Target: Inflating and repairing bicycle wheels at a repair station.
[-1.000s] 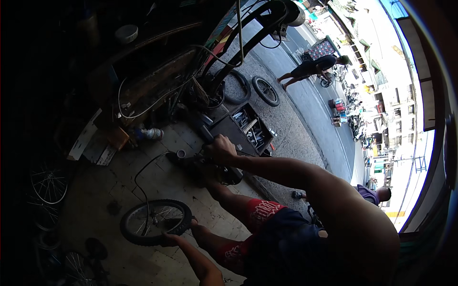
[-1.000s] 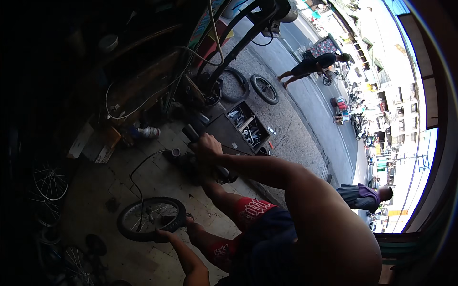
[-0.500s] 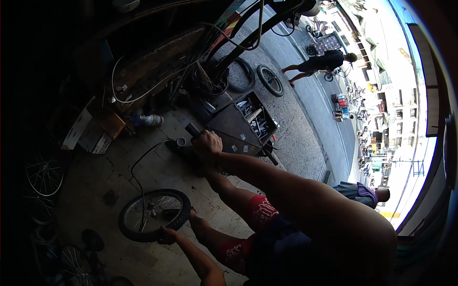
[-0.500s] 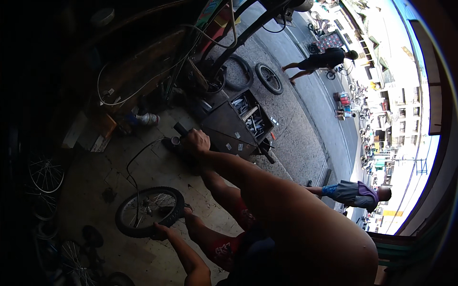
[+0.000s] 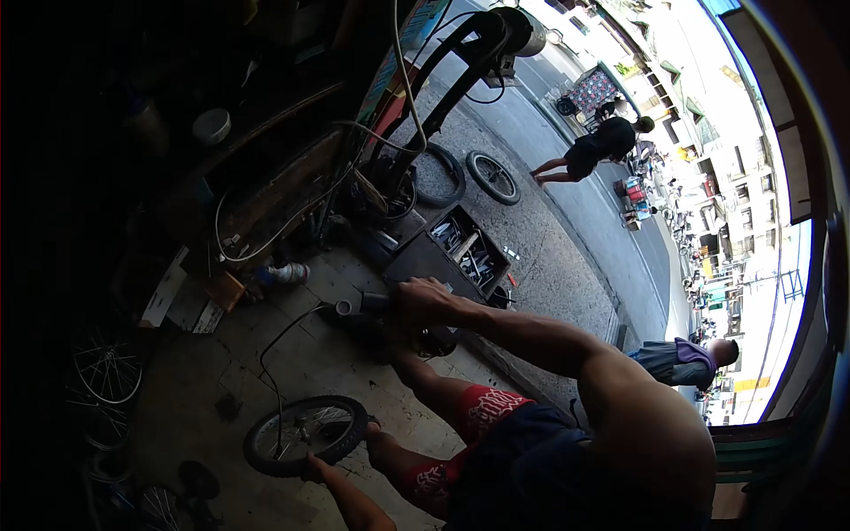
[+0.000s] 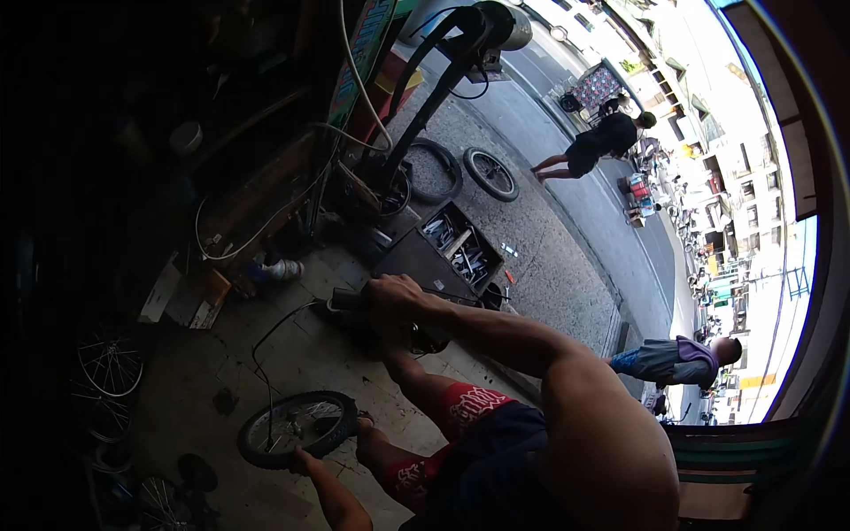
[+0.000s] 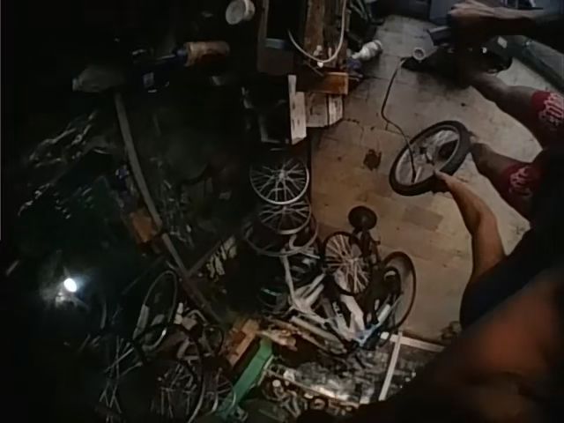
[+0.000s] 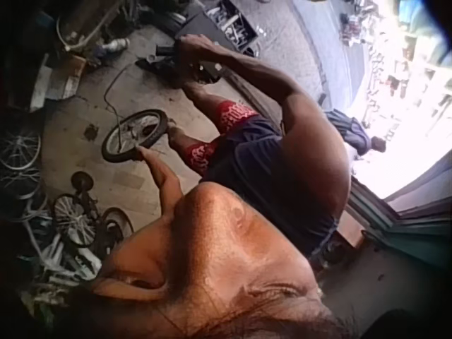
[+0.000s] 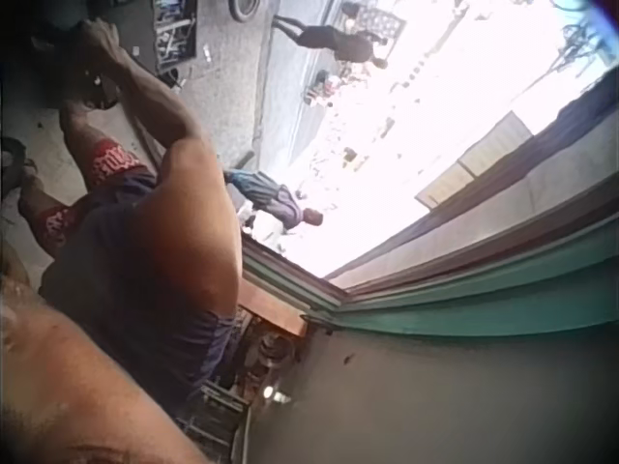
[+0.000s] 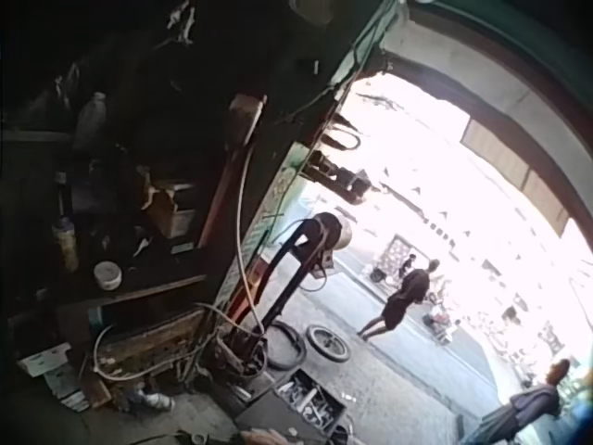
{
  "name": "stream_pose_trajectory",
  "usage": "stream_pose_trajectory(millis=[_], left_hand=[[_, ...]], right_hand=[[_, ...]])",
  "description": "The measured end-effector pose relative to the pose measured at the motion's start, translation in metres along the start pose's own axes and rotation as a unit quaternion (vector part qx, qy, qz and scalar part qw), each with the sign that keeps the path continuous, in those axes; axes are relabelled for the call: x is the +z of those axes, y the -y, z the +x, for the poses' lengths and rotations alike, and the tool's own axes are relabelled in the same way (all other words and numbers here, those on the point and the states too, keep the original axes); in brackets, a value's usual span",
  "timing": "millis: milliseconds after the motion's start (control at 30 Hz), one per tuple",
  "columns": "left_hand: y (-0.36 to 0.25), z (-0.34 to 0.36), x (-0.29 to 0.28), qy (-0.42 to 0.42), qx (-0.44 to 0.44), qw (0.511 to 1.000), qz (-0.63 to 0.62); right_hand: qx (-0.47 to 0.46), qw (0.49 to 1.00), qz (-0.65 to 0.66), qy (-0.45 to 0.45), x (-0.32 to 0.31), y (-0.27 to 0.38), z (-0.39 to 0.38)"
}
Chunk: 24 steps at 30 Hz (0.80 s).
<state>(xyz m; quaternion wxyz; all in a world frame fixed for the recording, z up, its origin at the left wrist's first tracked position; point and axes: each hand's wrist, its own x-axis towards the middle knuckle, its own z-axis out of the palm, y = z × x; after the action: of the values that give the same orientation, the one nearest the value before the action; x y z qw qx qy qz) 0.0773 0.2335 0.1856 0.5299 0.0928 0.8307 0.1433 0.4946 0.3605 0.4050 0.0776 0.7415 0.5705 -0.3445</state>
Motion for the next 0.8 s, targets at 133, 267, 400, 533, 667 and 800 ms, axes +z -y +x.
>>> stream_pose_trajectory(millis=[133,267,400,533,667,800], left_hand=[[-0.026,-0.089,-0.023,0.13,-0.049,0.989,0.05],[-0.041,-0.111,-0.022,0.176,-0.062,0.979,0.086],[-0.029,-0.064,-0.001,0.147,-0.036,0.985,0.081],[-0.016,0.024,0.041,0.003,0.011,0.998,0.065],[0.004,0.081,0.056,-0.094,0.012,0.994,0.062],[0.017,0.1,0.059,-0.145,0.003,0.988,0.06]], right_hand=[[0.032,0.999,-0.004,0.042,-0.092,0.011,-0.059],[0.033,0.999,-0.023,-0.001,-0.079,0.027,-0.036],[0.03,0.996,0.013,-0.088,-0.013,0.015,0.009],[0.065,0.989,0.042,-0.124,0.028,0.002,0.025],[0.076,0.985,0.034,-0.154,0.046,0.006,0.035],[0.11,0.986,0.031,-0.122,0.072,0.006,0.057]])
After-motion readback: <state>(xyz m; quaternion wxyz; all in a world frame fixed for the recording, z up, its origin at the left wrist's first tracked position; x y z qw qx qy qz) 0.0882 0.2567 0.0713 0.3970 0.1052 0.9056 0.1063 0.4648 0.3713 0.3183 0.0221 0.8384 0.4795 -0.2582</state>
